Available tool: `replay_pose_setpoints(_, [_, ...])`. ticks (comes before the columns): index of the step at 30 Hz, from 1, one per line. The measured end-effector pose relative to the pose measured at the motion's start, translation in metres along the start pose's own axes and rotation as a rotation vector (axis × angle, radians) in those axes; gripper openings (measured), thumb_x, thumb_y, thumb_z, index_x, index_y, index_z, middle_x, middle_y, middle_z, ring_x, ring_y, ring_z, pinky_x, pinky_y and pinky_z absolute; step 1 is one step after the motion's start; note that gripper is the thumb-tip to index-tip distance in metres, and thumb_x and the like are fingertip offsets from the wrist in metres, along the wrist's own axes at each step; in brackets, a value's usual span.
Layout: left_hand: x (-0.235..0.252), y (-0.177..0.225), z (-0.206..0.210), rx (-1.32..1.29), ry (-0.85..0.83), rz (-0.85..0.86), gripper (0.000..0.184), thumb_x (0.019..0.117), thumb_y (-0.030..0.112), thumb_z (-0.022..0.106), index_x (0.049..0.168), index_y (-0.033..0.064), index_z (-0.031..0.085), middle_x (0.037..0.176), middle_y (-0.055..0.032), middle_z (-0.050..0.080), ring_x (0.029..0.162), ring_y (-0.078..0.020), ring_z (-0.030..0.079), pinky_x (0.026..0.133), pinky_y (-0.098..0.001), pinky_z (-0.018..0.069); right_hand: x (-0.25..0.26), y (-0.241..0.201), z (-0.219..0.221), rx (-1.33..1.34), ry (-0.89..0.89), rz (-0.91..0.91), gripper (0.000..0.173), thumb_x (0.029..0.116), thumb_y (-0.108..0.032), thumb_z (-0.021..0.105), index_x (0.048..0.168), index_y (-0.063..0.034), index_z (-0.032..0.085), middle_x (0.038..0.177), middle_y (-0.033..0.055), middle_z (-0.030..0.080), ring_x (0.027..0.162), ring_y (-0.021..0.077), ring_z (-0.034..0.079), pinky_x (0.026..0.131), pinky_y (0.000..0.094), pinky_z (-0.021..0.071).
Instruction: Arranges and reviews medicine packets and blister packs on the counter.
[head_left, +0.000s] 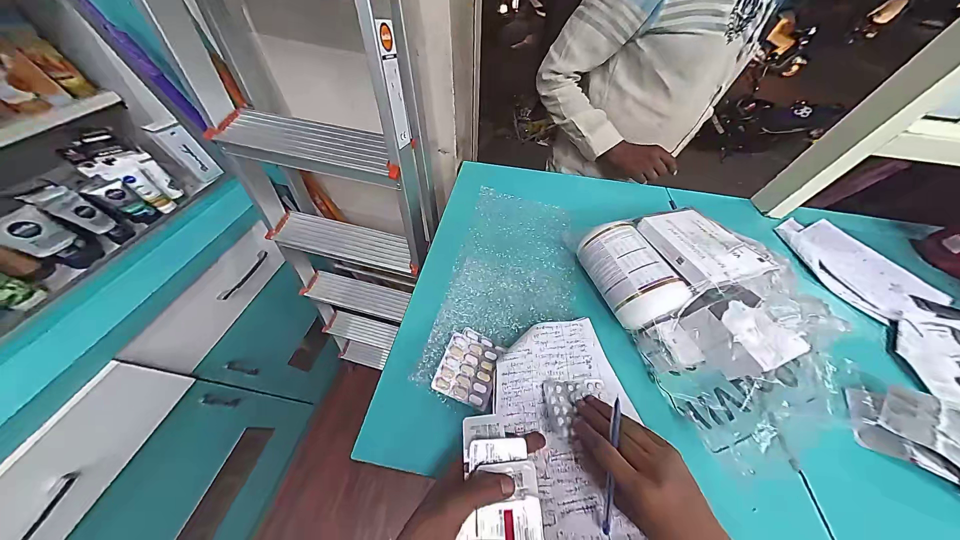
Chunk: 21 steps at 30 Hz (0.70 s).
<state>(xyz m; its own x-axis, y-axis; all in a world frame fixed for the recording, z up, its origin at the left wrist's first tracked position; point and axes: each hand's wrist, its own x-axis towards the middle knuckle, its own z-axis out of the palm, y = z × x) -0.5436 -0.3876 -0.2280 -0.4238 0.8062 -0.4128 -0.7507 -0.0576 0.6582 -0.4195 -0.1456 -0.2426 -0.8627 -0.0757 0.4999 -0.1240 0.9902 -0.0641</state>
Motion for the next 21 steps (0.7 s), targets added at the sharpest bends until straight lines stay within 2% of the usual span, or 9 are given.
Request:
replay_pose_setpoints(3, [-0.004, -0.006, 0.004, -0.037, 0.072, 0.024, 0.027, 0.0928, 0.005, 0.054, 0.118, 0.0086, 0.061, 0.100, -0.0028, 0.077, 0.090, -0.0128, 0.075, 0.083, -0.0323, 0.0623, -0.005, 0.008, -0.018, 0.000, 0.076, -0.040, 0.017, 0.1039, -0.014, 0.055, 0.111, -0.0082, 0.070, 0.109, 0.0111, 0.076, 0.112, 0.0181, 0.071, 0.100, 0.0243, 0.0523])
replay_pose_setpoints(6, [-0.005, -0.013, -0.002, -0.105, -0.014, 0.098, 0.030, 0.0951, 0.009, 0.057, 0.124, 0.0090, 0.067, 0.114, -0.0068, 0.076, 0.100, -0.0160, 0.074, 0.089, -0.0336, 0.0610, -0.023, 0.015, -0.039, -0.045, 0.131, 0.085, 0.018, 0.1024, -0.012, 0.057, 0.112, -0.0036, 0.069, 0.109, 0.0141, 0.076, 0.110, 0.0188, 0.072, 0.097, 0.0253, 0.0546])
replay_pose_setpoints(9, [-0.003, -0.017, -0.006, -0.147, -0.047, 0.138, 0.032, 0.0952, 0.014, 0.061, 0.126, 0.0065, 0.065, 0.123, -0.0127, 0.073, 0.107, -0.0216, 0.073, 0.092, -0.0365, 0.0599, -0.044, 0.023, -0.050, -0.156, 0.113, 0.213, 0.020, 0.0995, -0.010, 0.059, 0.109, 0.0001, 0.073, 0.105, 0.0177, 0.077, 0.105, 0.0238, 0.073, 0.095, 0.0273, 0.0546])
replay_pose_setpoints(11, [-0.002, -0.020, -0.007, -0.168, -0.053, 0.164, 0.035, 0.0961, 0.016, 0.060, 0.129, 0.0043, 0.062, 0.127, -0.0160, 0.070, 0.112, -0.0250, 0.071, 0.094, -0.0387, 0.0588, -0.055, 0.025, -0.052, -0.190, 0.072, 0.265, 0.021, 0.0979, -0.008, 0.058, 0.108, 0.0006, 0.074, 0.106, 0.0184, 0.077, 0.107, 0.0273, 0.073, 0.098, 0.0301, 0.0541])
replay_pose_setpoints(15, [-0.006, -0.018, 0.002, -0.223, 0.035, 0.163, 0.036, 0.0929, 0.019, 0.065, 0.126, 0.0054, 0.062, 0.117, -0.0159, 0.074, 0.105, -0.0246, 0.073, 0.090, -0.0380, 0.0606, -0.068, 0.028, -0.049, -0.145, 0.016, 0.293, 0.022, 0.0973, -0.008, 0.056, 0.108, -0.0009, 0.074, 0.110, 0.0191, 0.076, 0.112, 0.0320, 0.071, 0.101, 0.0364, 0.0531])
replay_pose_setpoints(21, [-0.006, -0.015, 0.005, -0.253, 0.024, 0.238, 0.035, 0.0913, 0.022, 0.071, 0.123, 0.0072, 0.067, 0.114, -0.0152, 0.075, 0.102, -0.0231, 0.074, 0.088, -0.0351, 0.0609, -0.074, 0.022, -0.047, -0.082, 0.025, 0.285, 0.020, 0.0995, -0.010, 0.056, 0.106, -0.0023, 0.074, 0.109, 0.0182, 0.076, 0.114, 0.0288, 0.070, 0.106, 0.0345, 0.0494])
